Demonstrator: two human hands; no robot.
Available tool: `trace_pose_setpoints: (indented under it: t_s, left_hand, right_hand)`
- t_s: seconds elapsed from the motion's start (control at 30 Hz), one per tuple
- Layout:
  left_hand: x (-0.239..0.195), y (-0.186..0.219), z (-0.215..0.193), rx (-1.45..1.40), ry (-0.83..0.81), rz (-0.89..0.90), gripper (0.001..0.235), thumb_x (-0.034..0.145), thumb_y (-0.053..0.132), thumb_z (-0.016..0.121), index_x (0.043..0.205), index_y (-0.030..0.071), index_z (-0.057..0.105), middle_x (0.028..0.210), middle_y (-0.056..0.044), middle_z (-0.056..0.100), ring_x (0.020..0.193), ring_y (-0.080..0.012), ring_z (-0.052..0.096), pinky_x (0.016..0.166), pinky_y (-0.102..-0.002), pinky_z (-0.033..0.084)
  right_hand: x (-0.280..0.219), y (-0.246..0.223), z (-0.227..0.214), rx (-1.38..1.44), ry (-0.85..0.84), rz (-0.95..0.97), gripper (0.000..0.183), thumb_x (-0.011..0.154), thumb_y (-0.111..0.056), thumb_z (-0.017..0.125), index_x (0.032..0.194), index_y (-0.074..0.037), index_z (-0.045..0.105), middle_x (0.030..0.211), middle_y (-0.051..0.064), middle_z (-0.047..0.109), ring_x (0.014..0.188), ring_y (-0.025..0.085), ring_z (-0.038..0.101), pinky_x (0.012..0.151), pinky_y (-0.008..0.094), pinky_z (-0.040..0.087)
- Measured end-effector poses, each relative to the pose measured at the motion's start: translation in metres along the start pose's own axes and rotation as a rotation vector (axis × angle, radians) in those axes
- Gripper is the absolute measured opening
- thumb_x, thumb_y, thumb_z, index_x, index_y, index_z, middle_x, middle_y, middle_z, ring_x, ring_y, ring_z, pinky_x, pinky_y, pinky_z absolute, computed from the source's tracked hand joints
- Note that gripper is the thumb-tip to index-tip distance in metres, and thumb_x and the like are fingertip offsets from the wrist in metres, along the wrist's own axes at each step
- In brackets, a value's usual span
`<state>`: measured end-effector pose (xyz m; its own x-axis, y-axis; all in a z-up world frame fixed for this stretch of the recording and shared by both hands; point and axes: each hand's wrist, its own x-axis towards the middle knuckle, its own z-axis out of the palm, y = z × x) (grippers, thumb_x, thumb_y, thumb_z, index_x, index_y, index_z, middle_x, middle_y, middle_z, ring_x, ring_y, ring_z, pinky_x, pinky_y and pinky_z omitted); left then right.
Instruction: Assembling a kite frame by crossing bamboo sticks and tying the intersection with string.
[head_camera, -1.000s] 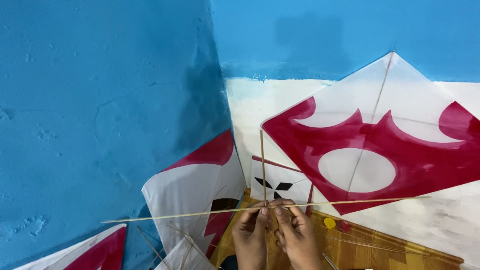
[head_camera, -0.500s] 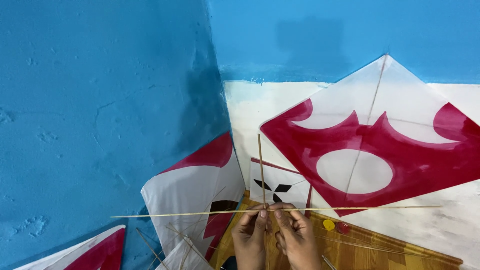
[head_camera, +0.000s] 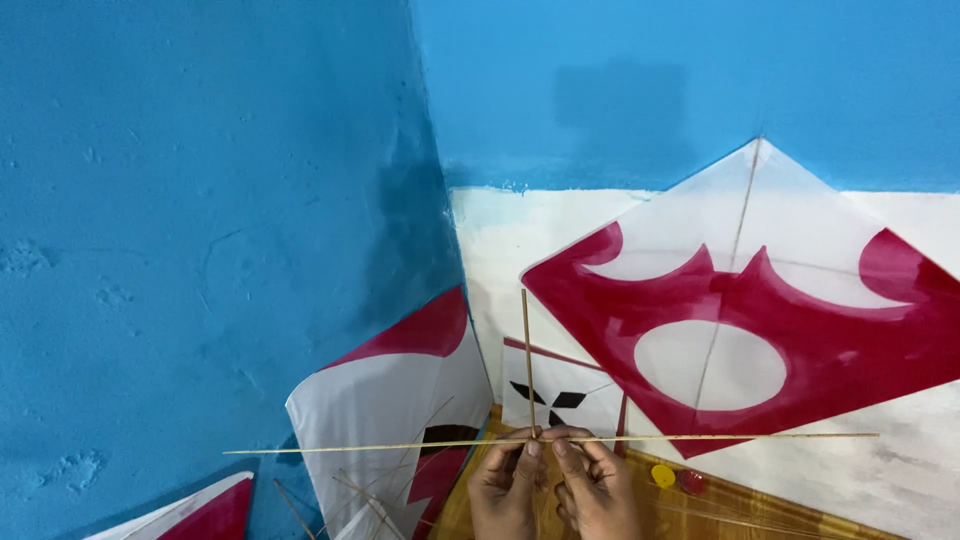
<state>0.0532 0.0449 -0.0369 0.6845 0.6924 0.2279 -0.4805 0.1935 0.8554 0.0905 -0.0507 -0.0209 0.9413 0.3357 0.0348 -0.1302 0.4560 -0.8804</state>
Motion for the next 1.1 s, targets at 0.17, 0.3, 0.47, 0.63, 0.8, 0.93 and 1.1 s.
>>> trace_pose_setpoints:
  t_s: [0.17, 0.3, 0.47, 0.63, 0.8, 0.93, 1.1]
  left_hand:
    - [0.0, -0.001, 0.002, 0.001, 0.006, -0.023, 0.025, 0.087, 0.01, 0.078, 0.103, -0.009, 0.084, 0.075, -0.017, 0.075, 0.057, -0.0213, 0.061, 0.051, -0.035, 0.053]
    - [0.001, -0.004, 0.0, -0.007, -0.026, 0.027, 0.022, 0.087, 0.007, 0.078, 0.1, -0.009, 0.085, 0.067, -0.015, 0.073, 0.058, -0.02, 0.063, 0.05, -0.034, 0.053]
    - [0.01, -0.014, 0.005, -0.001, -0.008, 0.05, 0.017, 0.089, 0.007, 0.079, 0.084, -0.009, 0.08, 0.059, -0.014, 0.067, 0.05, -0.0207, 0.059, 0.049, -0.034, 0.049]
    - [0.001, 0.004, 0.017, -0.047, -0.023, 0.009, 0.012, 0.087, 0.004, 0.08, 0.085, -0.008, 0.079, 0.062, -0.014, 0.067, 0.053, -0.0199, 0.058, 0.052, -0.035, 0.051]
    - [0.0, 0.033, 0.03, 0.047, -0.152, 0.219, 0.017, 0.092, 0.009, 0.072, 0.097, -0.005, 0.081, 0.072, -0.01, 0.071, 0.054, -0.0144, 0.054, 0.048, -0.029, 0.045]
    - [0.003, 0.045, 0.021, 0.068, -0.088, 0.249, 0.02, 0.092, 0.013, 0.073, 0.097, -0.005, 0.08, 0.069, -0.008, 0.068, 0.053, -0.0134, 0.054, 0.047, -0.028, 0.047]
    - [0.01, 0.069, 0.003, 0.063, -0.023, 0.296, 0.02, 0.096, 0.015, 0.07, 0.105, -0.001, 0.078, 0.065, -0.003, 0.059, 0.049, -0.01, 0.041, 0.039, -0.026, 0.033]
  right_hand:
    - [0.004, 0.002, -0.004, -0.007, 0.02, 0.028, 0.027, 0.094, -0.018, 0.071, 0.107, 0.004, 0.08, 0.046, 0.002, 0.033, 0.031, 0.01, 0.023, 0.032, 0.028, 0.015]
    - [0.001, -0.004, -0.004, -0.009, 0.004, 0.017, 0.03, 0.093, -0.017, 0.071, 0.11, 0.006, 0.081, 0.042, 0.007, 0.041, 0.028, 0.013, 0.029, 0.029, 0.029, 0.02]
    - [0.018, 0.003, -0.017, -0.079, -0.014, -0.045, 0.033, 0.094, -0.02, 0.069, 0.111, 0.005, 0.081, 0.04, 0.007, 0.042, 0.027, 0.014, 0.028, 0.026, 0.03, 0.022]
    - [0.004, -0.021, -0.009, -0.074, 0.055, -0.028, 0.029, 0.094, -0.018, 0.071, 0.109, 0.004, 0.081, 0.045, 0.004, 0.039, 0.031, 0.012, 0.027, 0.03, 0.03, 0.017]
    - [0.007, -0.032, -0.006, 0.027, -0.02, -0.029, 0.026, 0.095, -0.013, 0.07, 0.109, 0.007, 0.079, 0.046, 0.002, 0.034, 0.03, 0.01, 0.025, 0.029, 0.028, 0.016]
    - [-0.006, -0.044, -0.013, -0.149, -0.123, -0.122, 0.034, 0.102, -0.02, 0.055, 0.123, -0.003, 0.075, 0.044, 0.0, 0.029, 0.03, 0.01, 0.025, 0.029, 0.028, 0.018]
    - [-0.018, -0.063, -0.028, -0.145, 0.067, -0.13, 0.054, 0.096, -0.031, 0.055, 0.147, -0.016, 0.062, 0.055, -0.004, 0.032, 0.036, 0.01, 0.025, 0.029, 0.027, 0.022]
